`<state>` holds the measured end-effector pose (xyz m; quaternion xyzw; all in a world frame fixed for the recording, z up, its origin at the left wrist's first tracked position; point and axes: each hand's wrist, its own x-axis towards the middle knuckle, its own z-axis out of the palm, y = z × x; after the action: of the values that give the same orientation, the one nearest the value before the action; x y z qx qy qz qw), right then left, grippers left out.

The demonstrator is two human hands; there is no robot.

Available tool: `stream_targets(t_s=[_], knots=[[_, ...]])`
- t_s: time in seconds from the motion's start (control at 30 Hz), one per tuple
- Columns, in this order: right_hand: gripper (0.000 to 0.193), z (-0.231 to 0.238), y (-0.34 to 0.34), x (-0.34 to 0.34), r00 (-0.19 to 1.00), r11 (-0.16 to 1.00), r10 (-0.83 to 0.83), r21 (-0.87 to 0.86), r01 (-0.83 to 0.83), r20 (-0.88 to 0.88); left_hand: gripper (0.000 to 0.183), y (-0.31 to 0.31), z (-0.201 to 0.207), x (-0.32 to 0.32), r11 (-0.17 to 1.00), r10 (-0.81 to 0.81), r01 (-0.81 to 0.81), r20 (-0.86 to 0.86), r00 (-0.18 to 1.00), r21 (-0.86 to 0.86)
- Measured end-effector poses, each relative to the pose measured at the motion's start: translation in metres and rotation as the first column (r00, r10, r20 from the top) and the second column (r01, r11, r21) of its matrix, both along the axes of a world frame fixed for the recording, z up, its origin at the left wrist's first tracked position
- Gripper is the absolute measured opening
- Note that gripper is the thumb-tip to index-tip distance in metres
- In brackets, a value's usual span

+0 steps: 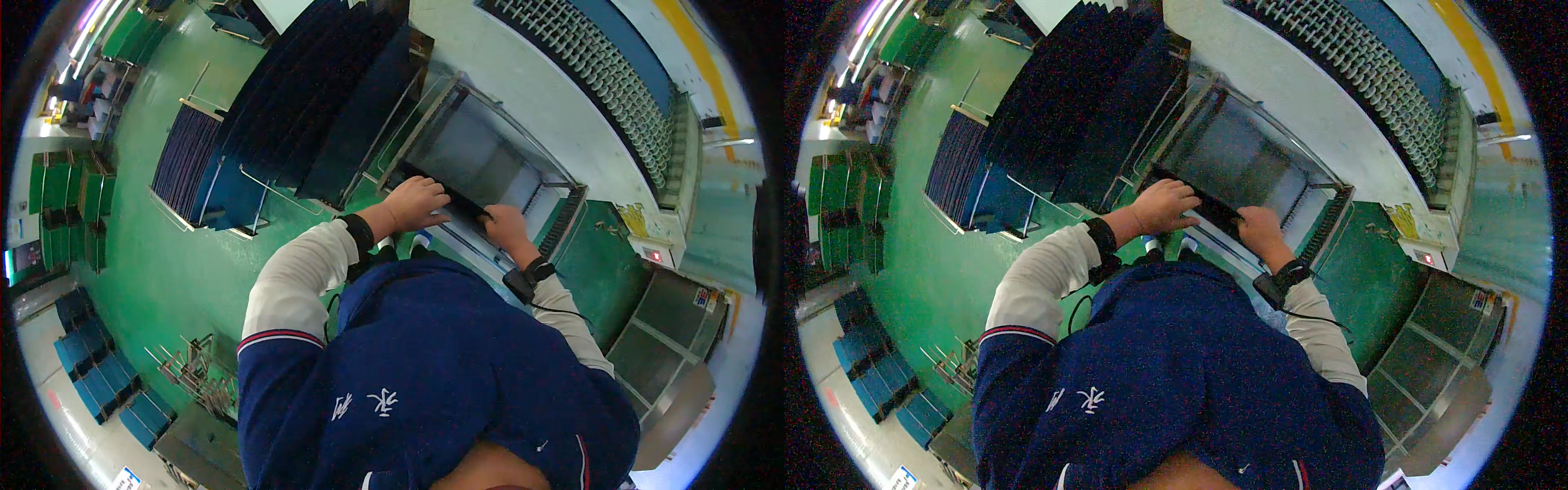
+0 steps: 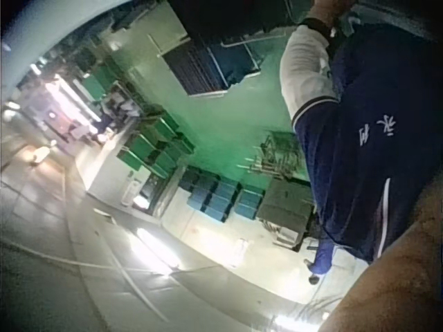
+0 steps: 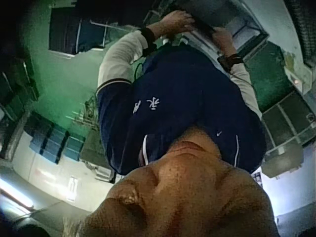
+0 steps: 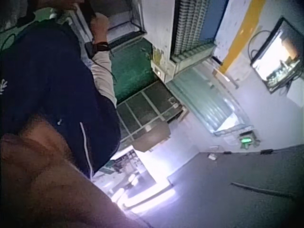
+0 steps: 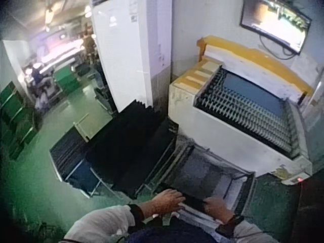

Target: Moving blue panels from a sorting rack into a processing machine.

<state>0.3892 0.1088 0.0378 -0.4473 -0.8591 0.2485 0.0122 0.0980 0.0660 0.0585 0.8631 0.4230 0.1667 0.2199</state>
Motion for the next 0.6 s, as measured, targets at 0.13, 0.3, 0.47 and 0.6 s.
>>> stream_targets(t_s=[0.13,0.3,0.47,0.6], knots=[[0.019,0.052,0.006,-0.009,0.999,1.000,-0.004,0.023,0.003,0.043,0.047,0.014,0.018,0.007,0.976,-0.011,-0.032,-0.195,0.981,-0.215],[0.026,0.156,0.019,0.002,0.999,0.994,0.000,0.106,-0.006,0.055,0.052,0.032,0.008,0.018,0.938,-0.046,-0.049,-0.262,0.964,-0.343],[0.031,0.229,0.047,0.058,0.956,0.953,-0.268,0.113,0.281,-0.118,0.054,0.048,0.012,0.015,0.903,-0.035,-0.065,-0.224,0.974,-0.425],[0.022,0.230,0.073,0.116,0.493,0.722,-0.602,-0.165,0.672,-0.628,0.057,0.052,0.014,0.016,0.889,-0.024,-0.068,-0.193,0.981,-0.454]])
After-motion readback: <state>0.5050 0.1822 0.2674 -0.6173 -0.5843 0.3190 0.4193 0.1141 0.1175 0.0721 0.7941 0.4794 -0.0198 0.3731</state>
